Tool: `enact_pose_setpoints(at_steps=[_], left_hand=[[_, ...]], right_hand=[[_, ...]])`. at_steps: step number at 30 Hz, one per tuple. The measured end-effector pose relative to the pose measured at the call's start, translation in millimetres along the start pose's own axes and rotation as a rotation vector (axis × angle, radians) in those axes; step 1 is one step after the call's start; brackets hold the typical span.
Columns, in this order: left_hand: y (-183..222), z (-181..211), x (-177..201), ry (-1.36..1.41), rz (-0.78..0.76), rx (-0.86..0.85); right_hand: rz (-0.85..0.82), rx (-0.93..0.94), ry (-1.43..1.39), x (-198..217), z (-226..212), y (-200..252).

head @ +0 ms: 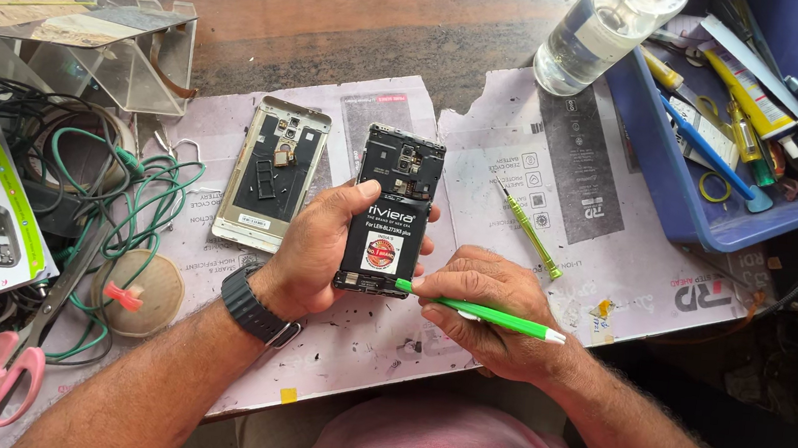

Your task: The person uses a green utility knife and a screwdriver to pry and adjust components inside a disassembled smartphone. They repeatedly probe the battery area and internal connectors, then set the tools down and handle the phone with both hands.

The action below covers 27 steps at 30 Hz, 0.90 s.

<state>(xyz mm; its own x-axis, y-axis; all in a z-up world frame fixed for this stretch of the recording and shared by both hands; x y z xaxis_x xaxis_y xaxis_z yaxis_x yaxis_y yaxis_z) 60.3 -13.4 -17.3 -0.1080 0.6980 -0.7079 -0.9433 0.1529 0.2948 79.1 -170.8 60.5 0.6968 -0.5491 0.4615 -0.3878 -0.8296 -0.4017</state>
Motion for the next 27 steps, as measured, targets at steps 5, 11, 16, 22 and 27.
enact_pose_setpoints(at_steps=[5, 11, 16, 22, 27], left_hand=[[0.6, 0.1, -0.6, -0.007, -0.010, -0.008], [-2.2, -0.2, -0.8, 0.037, 0.028, 0.021], [-0.1, 3.0, -1.3, -0.066, 0.102, 0.008], [-1.9, 3.3, -1.1, -0.068, 0.112, 0.008], [-0.5, 1.7, 2.2, -0.069, 0.126, 0.023]], right_hand=[[-0.018, -0.014, -0.009, -1.1, 0.5, -1.7], [0.067, 0.138, 0.327, 51.0, -14.0, 10.0], [-0.003, 0.062, 0.881, 109.0, 17.7, 12.7], [0.039, -0.066, 0.966, 95.2, 18.7, 15.3], [-0.151, -0.366, 0.978, 52.9, 48.4, 15.4]])
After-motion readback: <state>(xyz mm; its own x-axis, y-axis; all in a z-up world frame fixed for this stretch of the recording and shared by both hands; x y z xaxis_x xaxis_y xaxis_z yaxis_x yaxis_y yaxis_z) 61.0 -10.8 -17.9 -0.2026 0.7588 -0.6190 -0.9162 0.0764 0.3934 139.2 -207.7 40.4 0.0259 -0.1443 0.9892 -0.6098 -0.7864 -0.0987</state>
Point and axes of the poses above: each hand's wrist, its own y-axis away from the middle knuckle, its own x-axis out of the back of the hand, z = x × y, the point moved 7 cm from there along -y, towards the middle knuckle, and after that the axes turned 2 degrees about x, right-handed, at the moved point
